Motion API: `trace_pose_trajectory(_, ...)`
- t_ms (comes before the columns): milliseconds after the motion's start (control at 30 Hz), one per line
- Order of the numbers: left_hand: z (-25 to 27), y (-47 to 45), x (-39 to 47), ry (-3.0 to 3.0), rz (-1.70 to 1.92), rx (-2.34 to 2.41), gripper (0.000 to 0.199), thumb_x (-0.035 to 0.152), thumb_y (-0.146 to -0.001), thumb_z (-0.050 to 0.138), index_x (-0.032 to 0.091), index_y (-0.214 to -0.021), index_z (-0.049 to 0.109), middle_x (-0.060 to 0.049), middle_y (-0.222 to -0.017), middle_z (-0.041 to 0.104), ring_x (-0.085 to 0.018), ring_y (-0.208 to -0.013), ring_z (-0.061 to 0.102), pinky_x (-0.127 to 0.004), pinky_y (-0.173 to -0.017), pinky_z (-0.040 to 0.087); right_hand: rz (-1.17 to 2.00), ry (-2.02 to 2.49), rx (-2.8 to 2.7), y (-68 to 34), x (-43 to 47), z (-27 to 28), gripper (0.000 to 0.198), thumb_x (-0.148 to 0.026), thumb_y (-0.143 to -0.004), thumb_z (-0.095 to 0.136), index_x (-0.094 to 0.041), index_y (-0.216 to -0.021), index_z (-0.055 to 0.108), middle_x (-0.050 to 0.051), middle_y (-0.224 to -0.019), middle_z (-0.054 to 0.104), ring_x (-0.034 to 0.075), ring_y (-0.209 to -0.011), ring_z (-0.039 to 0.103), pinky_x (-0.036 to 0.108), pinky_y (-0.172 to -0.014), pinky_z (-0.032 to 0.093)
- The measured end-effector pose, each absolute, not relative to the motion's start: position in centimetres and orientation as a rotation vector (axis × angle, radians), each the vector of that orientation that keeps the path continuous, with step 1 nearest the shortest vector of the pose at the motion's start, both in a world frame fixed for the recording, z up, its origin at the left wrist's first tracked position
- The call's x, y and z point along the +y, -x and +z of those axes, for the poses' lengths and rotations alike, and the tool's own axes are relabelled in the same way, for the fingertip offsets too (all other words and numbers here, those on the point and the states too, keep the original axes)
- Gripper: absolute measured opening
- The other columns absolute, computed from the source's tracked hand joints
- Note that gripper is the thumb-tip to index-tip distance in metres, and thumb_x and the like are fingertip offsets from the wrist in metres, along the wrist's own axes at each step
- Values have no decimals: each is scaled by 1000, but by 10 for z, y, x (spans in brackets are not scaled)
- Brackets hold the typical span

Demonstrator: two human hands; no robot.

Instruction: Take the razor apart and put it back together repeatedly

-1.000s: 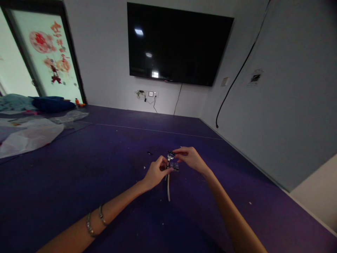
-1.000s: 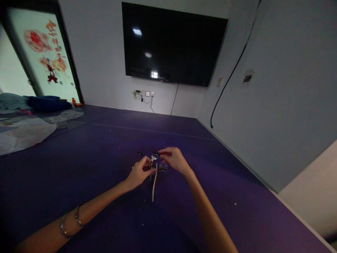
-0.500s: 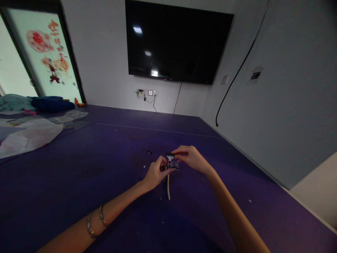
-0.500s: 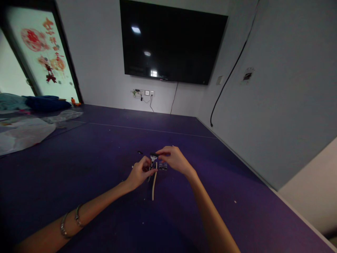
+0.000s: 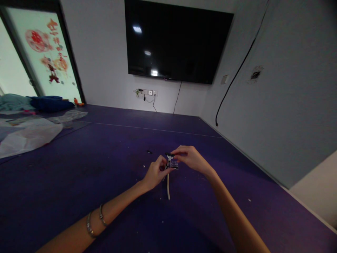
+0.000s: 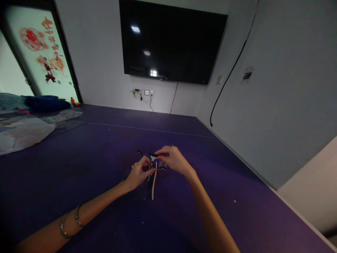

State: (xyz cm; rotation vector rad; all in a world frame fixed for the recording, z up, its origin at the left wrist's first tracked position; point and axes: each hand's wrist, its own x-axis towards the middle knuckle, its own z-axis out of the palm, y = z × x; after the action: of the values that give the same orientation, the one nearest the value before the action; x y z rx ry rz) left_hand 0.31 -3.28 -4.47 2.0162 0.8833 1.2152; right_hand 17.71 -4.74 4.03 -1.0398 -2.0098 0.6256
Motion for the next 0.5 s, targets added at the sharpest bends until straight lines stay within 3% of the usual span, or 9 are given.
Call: trace_pose_trajectory(500, -44, -4, -32, -1993, 1217, 878, 29, 36, -71, 65, 18, -74, 42, 6, -57, 54, -8, -48, 49, -18, -46, 33, 525, 1050, -2088, -179, -48, 39, 21, -13, -76, 54, -19, -89, 70, 5, -85, 65, 14, -74, 61, 26, -65, 50)
